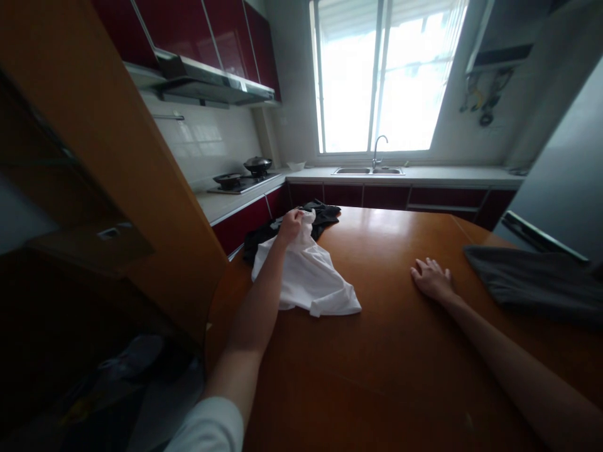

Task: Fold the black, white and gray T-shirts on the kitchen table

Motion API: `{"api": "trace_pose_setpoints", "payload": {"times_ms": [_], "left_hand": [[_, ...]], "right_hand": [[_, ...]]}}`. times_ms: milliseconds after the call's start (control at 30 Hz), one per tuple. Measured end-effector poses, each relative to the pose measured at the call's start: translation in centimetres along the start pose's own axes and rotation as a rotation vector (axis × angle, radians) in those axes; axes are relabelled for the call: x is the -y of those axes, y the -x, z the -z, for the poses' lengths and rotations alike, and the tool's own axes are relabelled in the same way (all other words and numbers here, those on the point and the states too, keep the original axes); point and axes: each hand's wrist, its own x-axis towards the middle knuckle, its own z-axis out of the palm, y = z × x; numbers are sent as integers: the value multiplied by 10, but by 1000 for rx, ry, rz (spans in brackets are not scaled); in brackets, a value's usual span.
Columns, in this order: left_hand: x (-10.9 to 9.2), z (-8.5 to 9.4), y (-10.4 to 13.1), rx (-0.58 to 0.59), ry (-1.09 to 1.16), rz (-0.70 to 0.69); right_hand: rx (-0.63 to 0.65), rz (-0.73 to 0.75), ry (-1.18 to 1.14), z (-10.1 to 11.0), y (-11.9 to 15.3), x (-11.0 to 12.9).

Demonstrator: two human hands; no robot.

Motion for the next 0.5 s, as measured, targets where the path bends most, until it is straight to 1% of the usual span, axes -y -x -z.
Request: {"api": "trace_pose_setpoints", "payload": {"times_ms": [67, 133, 200, 233, 267, 300, 333, 367, 400, 433, 467, 500], "left_hand": [[-10, 10, 4, 3, 42, -17], [-21, 18, 8, 50, 115, -41], [-36, 20, 15, 127, 191, -87], [-45, 17, 20, 162, 217, -112], [-55, 12, 26, 182, 233, -137], [-66, 4, 33, 195, 244, -159], [-77, -8, 43, 198, 257, -179], [-87, -21, 55, 206, 276, -203], [-97, -36, 69, 248, 292, -234], [-106, -52, 85, 316, 310, -270], [-114, -67, 102, 427, 347, -304], [-119, -80, 118, 563, 414, -327]], "right_hand": [[-16, -3, -20, 1, 0, 0], [-68, 26, -71, 5, 1, 1], [-144, 118, -195, 12, 3, 8], [-167, 186, -292, 15, 6, 14], [-165, 256, -412, 19, 9, 22], [-133, 316, -551, 23, 13, 31], [-68, 358, -702, 26, 17, 41], [23, 375, -858, 28, 22, 51], [136, 374, -1011, 30, 27, 60], [255, 365, -1149, 31, 32, 68], [352, 346, -1261, 31, 37, 74], [419, 321, -1339, 31, 40, 78]]}}
